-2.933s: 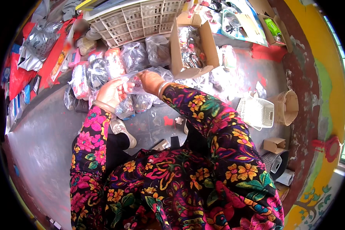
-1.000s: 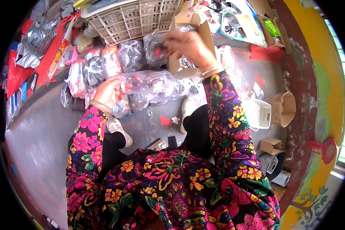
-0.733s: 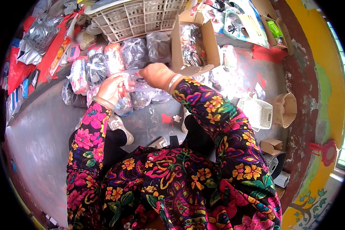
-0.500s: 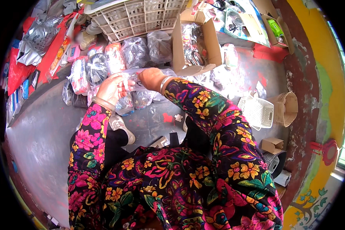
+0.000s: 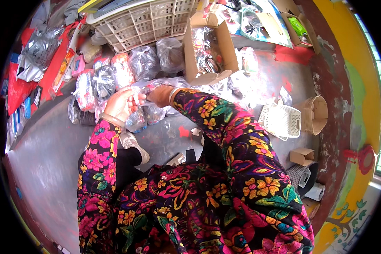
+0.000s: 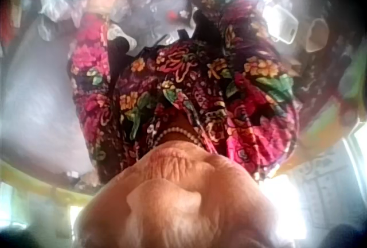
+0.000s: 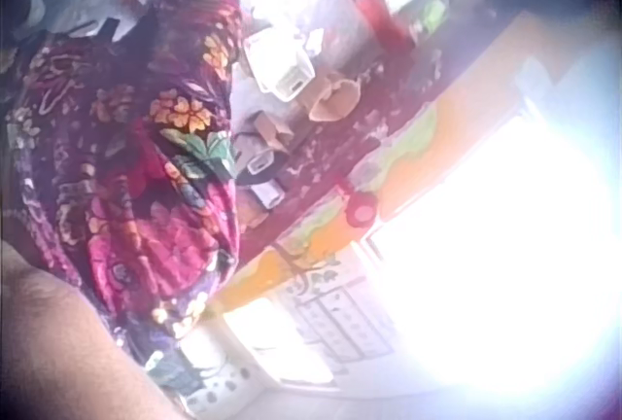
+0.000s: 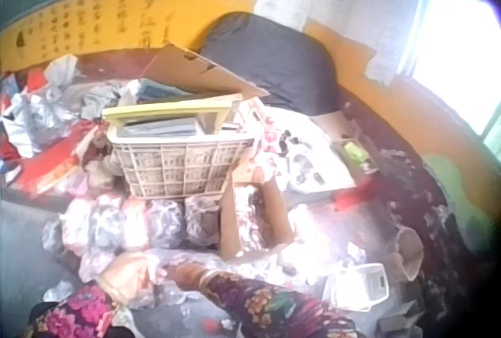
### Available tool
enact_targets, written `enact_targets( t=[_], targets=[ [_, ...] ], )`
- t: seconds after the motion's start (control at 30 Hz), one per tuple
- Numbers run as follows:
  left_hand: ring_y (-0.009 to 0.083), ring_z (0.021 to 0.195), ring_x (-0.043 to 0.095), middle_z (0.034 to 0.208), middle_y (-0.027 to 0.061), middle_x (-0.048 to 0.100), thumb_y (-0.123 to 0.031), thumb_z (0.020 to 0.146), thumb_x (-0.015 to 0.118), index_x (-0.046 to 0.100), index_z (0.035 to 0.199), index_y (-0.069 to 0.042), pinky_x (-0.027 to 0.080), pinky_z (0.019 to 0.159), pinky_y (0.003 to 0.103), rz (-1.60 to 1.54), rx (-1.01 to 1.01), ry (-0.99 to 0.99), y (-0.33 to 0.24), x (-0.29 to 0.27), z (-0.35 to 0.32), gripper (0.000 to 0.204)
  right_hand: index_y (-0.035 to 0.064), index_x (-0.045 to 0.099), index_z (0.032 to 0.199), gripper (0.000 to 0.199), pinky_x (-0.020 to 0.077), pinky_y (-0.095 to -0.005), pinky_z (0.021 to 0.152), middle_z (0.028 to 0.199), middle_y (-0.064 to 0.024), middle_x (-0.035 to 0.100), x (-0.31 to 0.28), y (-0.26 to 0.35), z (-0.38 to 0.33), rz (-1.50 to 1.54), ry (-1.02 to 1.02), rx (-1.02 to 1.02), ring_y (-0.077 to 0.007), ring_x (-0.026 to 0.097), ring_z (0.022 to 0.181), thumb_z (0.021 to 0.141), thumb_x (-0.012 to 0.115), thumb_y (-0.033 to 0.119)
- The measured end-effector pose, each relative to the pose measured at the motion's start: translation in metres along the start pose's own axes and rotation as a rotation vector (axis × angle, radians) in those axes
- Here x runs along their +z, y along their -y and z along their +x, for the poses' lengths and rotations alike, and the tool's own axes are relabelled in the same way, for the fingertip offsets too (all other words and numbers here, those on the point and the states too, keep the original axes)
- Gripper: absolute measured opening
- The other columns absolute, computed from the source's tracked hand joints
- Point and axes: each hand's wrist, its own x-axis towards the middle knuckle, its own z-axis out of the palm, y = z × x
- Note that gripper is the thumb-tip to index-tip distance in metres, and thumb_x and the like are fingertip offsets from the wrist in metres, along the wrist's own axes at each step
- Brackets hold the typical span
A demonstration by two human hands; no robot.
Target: The person sits on the floor surrounded by plastic-wrapped bundles and opens a clear plastic bag. They reach into a cardboard box and repeatedly pick up small items, placing them into the open bag. The person continues to sort items from the box into the bag throughout the clip.
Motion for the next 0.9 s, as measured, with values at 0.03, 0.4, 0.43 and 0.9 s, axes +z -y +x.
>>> enact_targets(
  t=[0.03, 0.4, 0.43, 0.9],
  targets=[
    [0.0144, 0.068, 0.058, 0.087, 0.0119, 0.062, -0.020, 0.087, 0.044, 0.050, 0.099, -0.005, 0.044, 0.054, 0.022, 0.013, -0.009, -0.002, -0.001, 0.003, 0.000, 0.021, 0.0056, 0.055, 0.101, 0.029, 0.0458, -0.0421, 0.073, 0.093, -0.0173, 0.060, 0.001, 0.001, -0.002, 0.038, 0.023, 0.011, -0.0329, 0.059, 0.086, 0.073, 0.049, 0.010],
    [0.0180, 0.073, 0.059, 0.089, 0.0143, 0.061, -0.018, 0.086, 0.045, 0.049, 0.102, -0.004, 0.044, 0.055, 0.024, -0.073, -0.004, -0.026, 0.000, -0.009, -0.002, 0.022, 0.0079, 0.064, 0.088, 0.022, 0.0475, -0.0311, 0.069, 0.081, -0.0117, 0.063, -0.119, -0.044, -0.107, 0.412, -0.634, 0.285, -0.0245, 0.061, 0.074, 0.071, 0.052, 0.016],
    [0.0179, 0.073, 0.059, 0.089, 0.0143, 0.061, -0.018, 0.086, 0.045, 0.050, 0.102, -0.004, 0.044, 0.055, 0.024, -0.068, -0.003, 0.004, 0.001, -0.003, 0.002, 0.022, 0.0082, 0.064, 0.084, 0.020, 0.0474, -0.0324, 0.065, 0.077, -0.0127, 0.062, -0.111, -0.076, -0.126, 0.310, -0.785, 0.436, -0.0256, 0.061, 0.072, 0.071, 0.054, 0.018],
    [0.0181, 0.069, 0.061, 0.086, 0.0147, 0.062, -0.018, 0.086, 0.045, 0.048, 0.094, -0.005, 0.046, 0.052, 0.024, -0.055, 0.025, 0.015, 0.001, 0.000, 0.004, 0.015, 0.0040, 0.065, 0.090, 0.026, 0.0477, -0.0363, 0.077, 0.096, -0.0156, 0.062, -0.048, -0.150, -0.115, 0.089, -0.429, 1.138, -0.0281, 0.059, 0.091, 0.079, 0.046, 0.019]
  ],
)
